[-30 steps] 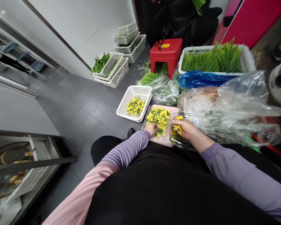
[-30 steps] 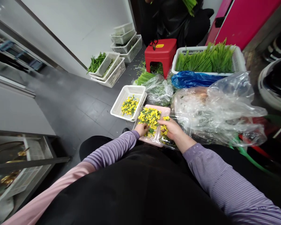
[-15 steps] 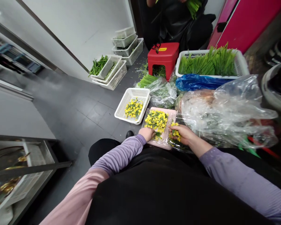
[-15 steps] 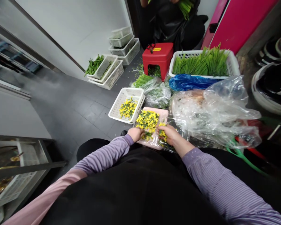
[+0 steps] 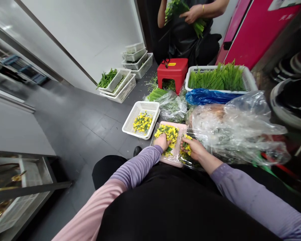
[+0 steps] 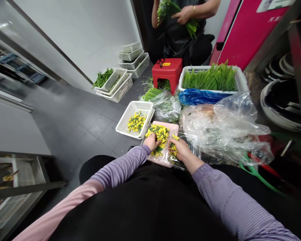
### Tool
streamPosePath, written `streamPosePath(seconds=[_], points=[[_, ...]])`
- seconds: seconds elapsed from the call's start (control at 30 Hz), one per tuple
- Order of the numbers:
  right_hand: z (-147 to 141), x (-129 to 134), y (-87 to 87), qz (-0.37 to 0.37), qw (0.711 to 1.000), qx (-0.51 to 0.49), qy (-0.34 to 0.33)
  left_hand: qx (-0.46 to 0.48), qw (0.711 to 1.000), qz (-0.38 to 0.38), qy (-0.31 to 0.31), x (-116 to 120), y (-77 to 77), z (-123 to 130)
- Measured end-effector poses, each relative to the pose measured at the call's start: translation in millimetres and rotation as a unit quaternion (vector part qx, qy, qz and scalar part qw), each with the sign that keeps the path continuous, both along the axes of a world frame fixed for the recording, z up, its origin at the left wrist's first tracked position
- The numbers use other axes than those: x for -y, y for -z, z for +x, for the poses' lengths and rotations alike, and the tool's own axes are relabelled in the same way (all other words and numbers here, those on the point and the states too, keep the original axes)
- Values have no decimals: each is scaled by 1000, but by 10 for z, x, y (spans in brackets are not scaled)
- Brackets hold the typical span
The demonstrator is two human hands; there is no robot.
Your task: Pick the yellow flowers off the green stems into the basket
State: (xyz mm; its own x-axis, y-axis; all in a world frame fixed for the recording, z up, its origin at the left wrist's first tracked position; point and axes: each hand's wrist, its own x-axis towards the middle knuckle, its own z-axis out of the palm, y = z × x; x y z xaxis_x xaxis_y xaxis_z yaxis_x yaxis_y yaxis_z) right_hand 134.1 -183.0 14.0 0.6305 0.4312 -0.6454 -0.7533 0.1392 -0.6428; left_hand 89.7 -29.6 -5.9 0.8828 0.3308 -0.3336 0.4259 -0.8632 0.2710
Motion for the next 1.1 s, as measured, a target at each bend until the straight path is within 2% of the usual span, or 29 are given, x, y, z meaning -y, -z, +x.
streamPosePath(seconds=[0.1,0.2,0.37,0.53,0.73,0.83,0.93,1.0,1.03,1.1], points=[[16,18,-38,17,1000,1,-3,-32,999,18,13,14,94,125],[17,31,-61,8,1000,-16,13,-32,999,22,28,14,80,134],[-53,-9,17,3,999,-50,5,-8,999,21,27,-46,-68,-37],[-193,-145,47,48,996,-54,-57,54,998,-16,-7,125,-254,-318],[-240,-197,-74,104,991,-24,-84,153,987,9,55,280,-429,-572],[-265,-181,-111,138,986,-16,-93,164,980,21,107,265,-505,-626],[-275,-159,-137,144,985,1,-91,164,977,-3,138,273,-576,-664],[-252,-137,-162,136,987,30,-84,173,975,-43,130,277,-617,-677],[-232,-121,-179,131,987,49,-84,182,975,-67,106,268,-636,-676],[-186,-80,-220,128,983,79,-106,191,972,-135,15,217,-683,-650]])
